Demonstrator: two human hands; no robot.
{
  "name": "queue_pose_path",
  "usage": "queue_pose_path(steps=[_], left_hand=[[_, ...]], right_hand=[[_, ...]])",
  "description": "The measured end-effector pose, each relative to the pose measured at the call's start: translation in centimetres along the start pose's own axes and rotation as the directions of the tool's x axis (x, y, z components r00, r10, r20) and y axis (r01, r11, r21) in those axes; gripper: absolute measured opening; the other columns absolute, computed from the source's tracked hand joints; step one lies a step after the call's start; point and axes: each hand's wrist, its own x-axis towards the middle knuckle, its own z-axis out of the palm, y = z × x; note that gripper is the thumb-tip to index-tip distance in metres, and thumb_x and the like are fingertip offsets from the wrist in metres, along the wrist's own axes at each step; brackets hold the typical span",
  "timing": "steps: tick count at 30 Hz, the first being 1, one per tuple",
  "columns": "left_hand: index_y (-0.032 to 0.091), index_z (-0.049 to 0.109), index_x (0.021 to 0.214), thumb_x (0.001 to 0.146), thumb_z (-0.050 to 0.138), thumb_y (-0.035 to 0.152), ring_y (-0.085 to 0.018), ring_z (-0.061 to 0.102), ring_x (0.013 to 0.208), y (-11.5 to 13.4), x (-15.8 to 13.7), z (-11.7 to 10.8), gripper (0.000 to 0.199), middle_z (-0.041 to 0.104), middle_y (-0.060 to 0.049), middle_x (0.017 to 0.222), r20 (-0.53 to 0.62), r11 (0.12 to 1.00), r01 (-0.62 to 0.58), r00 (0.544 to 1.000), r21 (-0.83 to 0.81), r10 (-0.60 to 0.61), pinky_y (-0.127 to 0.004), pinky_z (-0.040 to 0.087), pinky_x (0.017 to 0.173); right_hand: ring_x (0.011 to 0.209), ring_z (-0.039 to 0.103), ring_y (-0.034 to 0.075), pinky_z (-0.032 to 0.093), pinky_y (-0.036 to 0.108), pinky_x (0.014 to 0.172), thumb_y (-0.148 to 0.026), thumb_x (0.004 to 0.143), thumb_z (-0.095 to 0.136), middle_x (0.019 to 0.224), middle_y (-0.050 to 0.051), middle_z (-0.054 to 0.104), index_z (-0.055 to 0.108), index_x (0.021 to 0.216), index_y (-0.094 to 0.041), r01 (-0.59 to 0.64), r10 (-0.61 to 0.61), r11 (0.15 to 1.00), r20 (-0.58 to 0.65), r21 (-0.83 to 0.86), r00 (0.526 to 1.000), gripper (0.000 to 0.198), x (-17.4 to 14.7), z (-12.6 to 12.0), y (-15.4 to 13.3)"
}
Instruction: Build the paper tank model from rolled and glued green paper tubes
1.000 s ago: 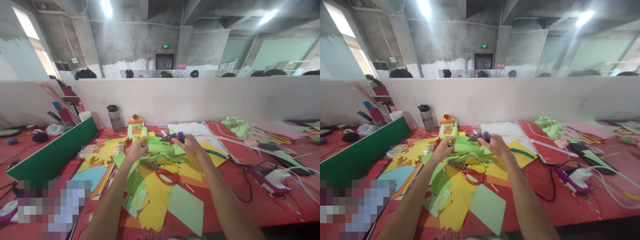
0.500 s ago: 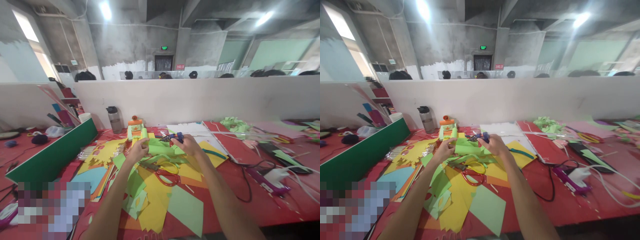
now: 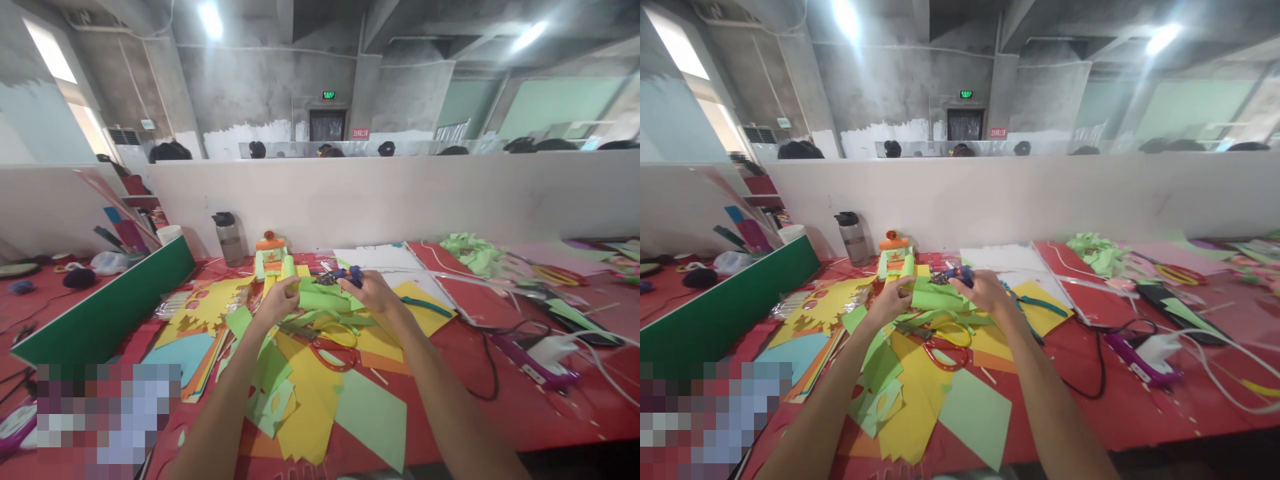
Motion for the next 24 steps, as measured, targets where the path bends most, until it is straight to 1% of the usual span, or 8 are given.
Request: queue_pose_path(steps=[3, 6, 9, 11, 14, 17, 21, 24], left_hand=[[0.012, 0.052, 0.135, 0.072, 0.069, 0.016, -0.014, 0.065, 0.054, -0.2, 0.1, 0.0, 0.066, 0.06, 0.005, 0.06, -0.001, 1.0, 0.002, 1.0, -0.005, -0.002, -0.021, 0.051, 0.056], [0.013, 0.053, 0.134, 0.071, 0.07, 0.016, -0.014, 0.064, 0.054, -0.1, 0.1, 0.0, 0.065, 0.059, 0.006, 0.059, 0.005, 1.0, 0.001, 1.0, -0.01, -0.001, -0.021, 0.05, 0.055], [0.012, 0.054, 0.133, 0.07, 0.07, 0.015, -0.014, 0.064, 0.053, 0.0, 0.0, 0.1, 0.065, 0.058, 0.006, 0.058, 0.013, 1.0, -0.006, 1.0, -0.011, 0.006, -0.021, 0.05, 0.055], [0.012, 0.053, 0.134, 0.07, 0.07, 0.015, -0.013, 0.064, 0.053, 0.1, -0.1, 0.1, 0.066, 0.058, 0.006, 0.058, 0.009, 1.0, -0.008, 1.0, -0.009, 0.008, -0.021, 0.05, 0.056], [0.011, 0.052, 0.135, 0.071, 0.069, 0.016, -0.013, 0.064, 0.053, 0.2, -0.2, 0.1, 0.067, 0.059, 0.006, 0.059, 0.003, 1.0, -0.009, 1.0, -0.001, 0.009, -0.022, 0.052, 0.057], [0.012, 0.052, 0.134, 0.071, 0.07, 0.017, -0.013, 0.064, 0.053, 0.1, -0.1, 0.0, 0.065, 0.059, 0.006, 0.059, 0.018, 1.0, -0.013, 1.0, -0.002, 0.013, -0.021, 0.051, 0.056], [0.013, 0.054, 0.132, 0.072, 0.071, 0.017, -0.013, 0.064, 0.053, 0.0, 0.0, 0.0, 0.062, 0.057, 0.006, 0.057, 0.03, 1.0, -0.017, 0.999, -0.007, 0.017, -0.019, 0.048, 0.054], [0.013, 0.054, 0.132, 0.072, 0.07, 0.017, -0.013, 0.065, 0.053, -0.1, 0.0, 0.0, 0.062, 0.057, 0.006, 0.057, 0.015, 1.0, -0.013, 1.0, -0.002, 0.013, -0.019, 0.048, 0.054]], right_hand=[[0.068, 0.063, 0.02, 0.039, 0.027, 0.064, -0.052, 0.094, 0.046, 0.066, 0.004, 0.069, 0.07, 0.069, -0.02, -0.001, 0.001, 1.0, 0.029, -0.012, 1.0, 0.047, 0.0, 0.0, 0.0], [0.073, 0.065, 0.022, 0.04, 0.028, 0.069, -0.052, 0.094, 0.044, 0.069, 0.005, 0.071, 0.071, 0.067, -0.021, -0.013, 0.013, 1.0, 0.001, 0.011, 1.0, 0.049, 0.0, 0.0, -0.1], [0.067, 0.062, 0.021, 0.038, 0.028, 0.065, -0.055, 0.095, 0.042, 0.064, 0.006, 0.068, 0.066, 0.064, -0.02, -0.015, 0.015, 1.0, -0.02, -0.011, 1.0, 0.052, 0.0, 0.0, -0.5], [0.062, 0.059, 0.019, 0.036, 0.027, 0.061, -0.056, 0.094, 0.042, 0.06, 0.005, 0.065, 0.063, 0.063, -0.02, -0.009, 0.008, 0.999, -0.006, -0.034, 1.0, 0.052, 0.0, 0.0, -0.8], [0.063, 0.059, 0.019, 0.036, 0.027, 0.061, -0.056, 0.094, 0.043, 0.062, 0.005, 0.066, 0.063, 0.063, -0.02, -0.018, 0.018, 0.999, 0.011, -0.035, 1.0, 0.051, 0.0, -0.1, -0.9], [0.069, 0.062, 0.021, 0.039, 0.028, 0.066, -0.053, 0.094, 0.046, 0.067, 0.005, 0.068, 0.067, 0.065, -0.019, -0.037, 0.038, 0.998, -0.027, 0.047, 0.999, 0.049, 0.0, -0.1, -0.4], [0.073, 0.063, 0.02, 0.042, 0.028, 0.07, -0.049, 0.094, 0.047, 0.074, 0.004, 0.07, 0.07, 0.072, -0.019, 0.001, 0.006, 0.978, -0.033, 0.209, 0.999, 0.044, -0.2, -0.1, 0.2], [0.076, 0.062, 0.02, 0.043, 0.028, 0.072, -0.048, 0.095, 0.048, 0.078, 0.003, 0.071, 0.072, 0.076, -0.019, 0.01, -0.008, 0.974, -0.01, 0.228, 1.0, 0.041, -0.3, -0.2, 0.4]])
